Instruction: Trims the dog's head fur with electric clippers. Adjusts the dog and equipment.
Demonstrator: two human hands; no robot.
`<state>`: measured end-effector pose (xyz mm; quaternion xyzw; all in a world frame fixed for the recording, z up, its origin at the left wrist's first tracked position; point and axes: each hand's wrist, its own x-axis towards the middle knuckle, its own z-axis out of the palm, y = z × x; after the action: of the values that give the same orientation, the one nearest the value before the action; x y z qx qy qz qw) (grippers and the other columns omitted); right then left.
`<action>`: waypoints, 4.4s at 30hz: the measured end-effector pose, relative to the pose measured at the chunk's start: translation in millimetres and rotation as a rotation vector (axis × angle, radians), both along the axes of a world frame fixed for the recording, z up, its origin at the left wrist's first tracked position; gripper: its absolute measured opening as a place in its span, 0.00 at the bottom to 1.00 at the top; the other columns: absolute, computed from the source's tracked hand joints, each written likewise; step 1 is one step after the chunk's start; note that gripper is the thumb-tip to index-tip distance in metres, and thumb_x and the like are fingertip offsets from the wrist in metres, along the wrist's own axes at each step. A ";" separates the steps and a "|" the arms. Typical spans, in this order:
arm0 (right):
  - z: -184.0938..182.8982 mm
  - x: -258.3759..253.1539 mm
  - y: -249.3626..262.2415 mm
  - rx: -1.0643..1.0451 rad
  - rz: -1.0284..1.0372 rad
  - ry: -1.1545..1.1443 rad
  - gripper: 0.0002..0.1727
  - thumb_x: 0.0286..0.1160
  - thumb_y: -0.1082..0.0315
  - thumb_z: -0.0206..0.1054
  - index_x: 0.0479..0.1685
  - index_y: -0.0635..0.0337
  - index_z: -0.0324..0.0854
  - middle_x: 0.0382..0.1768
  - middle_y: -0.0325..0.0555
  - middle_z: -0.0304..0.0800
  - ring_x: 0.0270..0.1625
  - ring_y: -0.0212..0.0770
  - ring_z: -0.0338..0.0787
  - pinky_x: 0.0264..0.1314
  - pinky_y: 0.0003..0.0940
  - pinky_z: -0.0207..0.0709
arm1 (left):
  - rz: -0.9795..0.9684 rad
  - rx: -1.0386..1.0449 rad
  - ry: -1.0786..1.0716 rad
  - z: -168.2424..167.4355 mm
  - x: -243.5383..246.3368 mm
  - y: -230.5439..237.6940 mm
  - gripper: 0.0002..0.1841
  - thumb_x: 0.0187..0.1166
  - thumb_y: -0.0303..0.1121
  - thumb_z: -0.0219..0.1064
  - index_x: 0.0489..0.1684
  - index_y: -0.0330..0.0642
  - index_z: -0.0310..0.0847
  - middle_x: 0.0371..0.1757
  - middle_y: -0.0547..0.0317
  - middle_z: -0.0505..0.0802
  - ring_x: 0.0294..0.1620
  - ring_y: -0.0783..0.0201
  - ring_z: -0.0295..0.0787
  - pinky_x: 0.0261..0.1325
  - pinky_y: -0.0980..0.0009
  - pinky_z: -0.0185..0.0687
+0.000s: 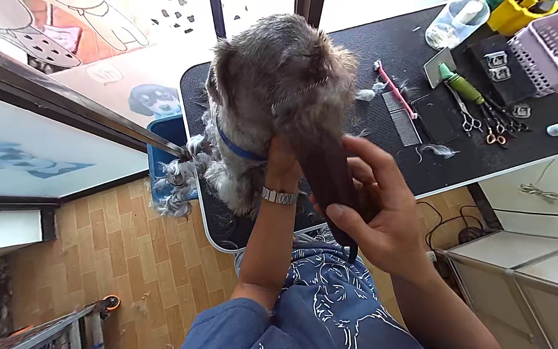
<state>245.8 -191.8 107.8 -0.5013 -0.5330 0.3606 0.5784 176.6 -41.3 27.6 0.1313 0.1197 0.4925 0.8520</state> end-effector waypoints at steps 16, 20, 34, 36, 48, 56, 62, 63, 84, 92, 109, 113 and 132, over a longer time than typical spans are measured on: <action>-62.5 -11.0 -45.5 -0.103 0.367 0.474 0.33 0.81 0.62 0.64 0.87 0.55 0.61 0.56 0.47 0.91 0.46 0.37 0.94 0.48 0.34 0.93 | -0.112 0.231 -0.008 26.7 -30.2 1.3 0.18 0.84 0.43 0.48 0.44 0.41 0.82 0.39 0.53 0.90 0.46 0.56 0.90 0.64 0.56 0.83; -88.4 -12.8 -58.9 -0.155 0.442 0.750 0.34 0.83 0.59 0.64 0.89 0.49 0.59 0.59 0.52 0.89 0.46 0.44 0.95 0.45 0.39 0.94 | -0.091 0.044 0.106 46.5 -46.9 -3.6 0.24 0.89 0.46 0.39 0.44 0.40 0.79 0.36 0.52 0.88 0.42 0.54 0.89 0.61 0.53 0.85; -115.8 26.9 -50.3 -0.240 0.413 0.772 0.36 0.81 0.54 0.67 0.88 0.45 0.60 0.63 0.54 0.89 0.49 0.49 0.96 0.41 0.40 0.95 | 1.007 0.839 1.583 36.6 -66.8 10.5 0.38 0.60 0.30 0.82 0.69 0.23 0.65 0.56 0.46 0.83 0.52 0.69 0.82 0.53 0.76 0.81; -117.6 26.3 -47.4 -0.260 0.410 0.780 0.37 0.79 0.56 0.67 0.88 0.47 0.59 0.62 0.54 0.90 0.48 0.50 0.96 0.41 0.41 0.95 | 1.087 0.939 1.636 34.9 -66.8 29.3 0.39 0.58 0.34 0.82 0.67 0.19 0.70 0.60 0.36 0.84 0.61 0.59 0.83 0.63 0.69 0.80; -97.2 -9.2 -5.0 -0.137 0.530 0.812 0.41 0.86 0.60 0.62 0.96 0.50 0.45 0.63 0.54 0.86 0.48 0.43 0.93 0.49 0.35 0.92 | 0.912 1.548 1.450 56.9 -101.9 49.8 0.10 0.74 0.34 0.72 0.49 0.43 0.89 0.82 0.33 0.67 0.87 0.47 0.59 0.84 0.53 0.64; -86.2 -34.3 11.5 -0.015 0.466 0.913 0.38 0.87 0.62 0.60 0.94 0.47 0.48 0.62 0.54 0.86 0.47 0.44 0.94 0.48 0.37 0.92 | 0.865 1.969 1.423 70.6 -108.2 53.7 0.09 0.82 0.40 0.63 0.49 0.53 0.89 0.84 0.48 0.74 0.92 0.48 0.53 0.91 0.49 0.46; -84.8 -42.9 5.8 0.034 0.395 0.939 0.38 0.87 0.60 0.61 0.94 0.47 0.48 0.61 0.53 0.87 0.46 0.43 0.94 0.48 0.36 0.92 | 0.855 2.029 1.366 74.8 -98.4 50.8 0.08 0.84 0.35 0.64 0.46 0.48 0.90 0.79 0.53 0.82 0.89 0.51 0.60 0.90 0.54 0.52; -84.4 -43.8 4.5 0.047 0.385 0.942 0.37 0.87 0.60 0.61 0.94 0.46 0.48 0.61 0.52 0.86 0.46 0.42 0.94 0.49 0.36 0.92 | 0.856 2.034 1.366 76.0 -97.5 50.1 0.08 0.84 0.36 0.64 0.48 0.48 0.90 0.79 0.54 0.82 0.89 0.52 0.61 0.90 0.54 0.52; -52.8 -32.6 -1.6 0.051 0.315 0.940 0.36 0.88 0.62 0.60 0.93 0.48 0.50 0.57 0.53 0.88 0.44 0.44 0.95 0.46 0.36 0.94 | 0.845 2.099 1.240 81.0 -93.7 45.5 0.07 0.81 0.28 0.65 0.46 0.39 0.88 0.69 0.51 0.91 0.83 0.47 0.72 0.86 0.52 0.62; -55.9 -37.4 -13.8 -0.012 0.363 0.980 0.36 0.88 0.63 0.60 0.93 0.50 0.48 0.60 0.55 0.87 0.44 0.45 0.95 0.45 0.37 0.94 | 0.818 2.055 1.277 81.0 -104.8 46.7 0.10 0.81 0.32 0.65 0.53 0.40 0.87 0.73 0.50 0.87 0.85 0.50 0.70 0.87 0.53 0.61; -36.5 -52.8 -15.4 -0.019 0.338 1.061 0.37 0.87 0.64 0.60 0.93 0.57 0.46 0.60 0.55 0.86 0.44 0.43 0.95 0.45 0.37 0.95 | 0.775 2.042 1.267 82.3 -113.6 45.8 0.14 0.87 0.39 0.58 0.57 0.42 0.86 0.77 0.57 0.84 0.87 0.57 0.66 0.88 0.58 0.59; -22.1 -43.3 -3.9 0.023 0.288 1.075 0.36 0.88 0.64 0.59 0.93 0.51 0.48 0.56 0.55 0.88 0.43 0.44 0.95 0.45 0.36 0.94 | 0.787 2.037 1.243 81.9 -111.6 45.9 0.14 0.84 0.38 0.64 0.59 0.43 0.86 0.76 0.57 0.85 0.86 0.56 0.68 0.87 0.58 0.62; -27.8 -55.6 -25.9 0.008 0.240 1.147 0.39 0.87 0.61 0.60 0.93 0.54 0.44 0.60 0.55 0.86 0.40 0.43 0.95 0.40 0.37 0.95 | 0.799 2.046 1.291 81.6 -115.1 45.8 0.11 0.84 0.35 0.63 0.58 0.45 0.86 0.77 0.57 0.84 0.86 0.58 0.67 0.88 0.58 0.60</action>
<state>190.2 -217.7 80.0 -0.1599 -0.1892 0.6353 0.7315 61.6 4.5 109.2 0.8955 0.1091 0.4278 -0.0572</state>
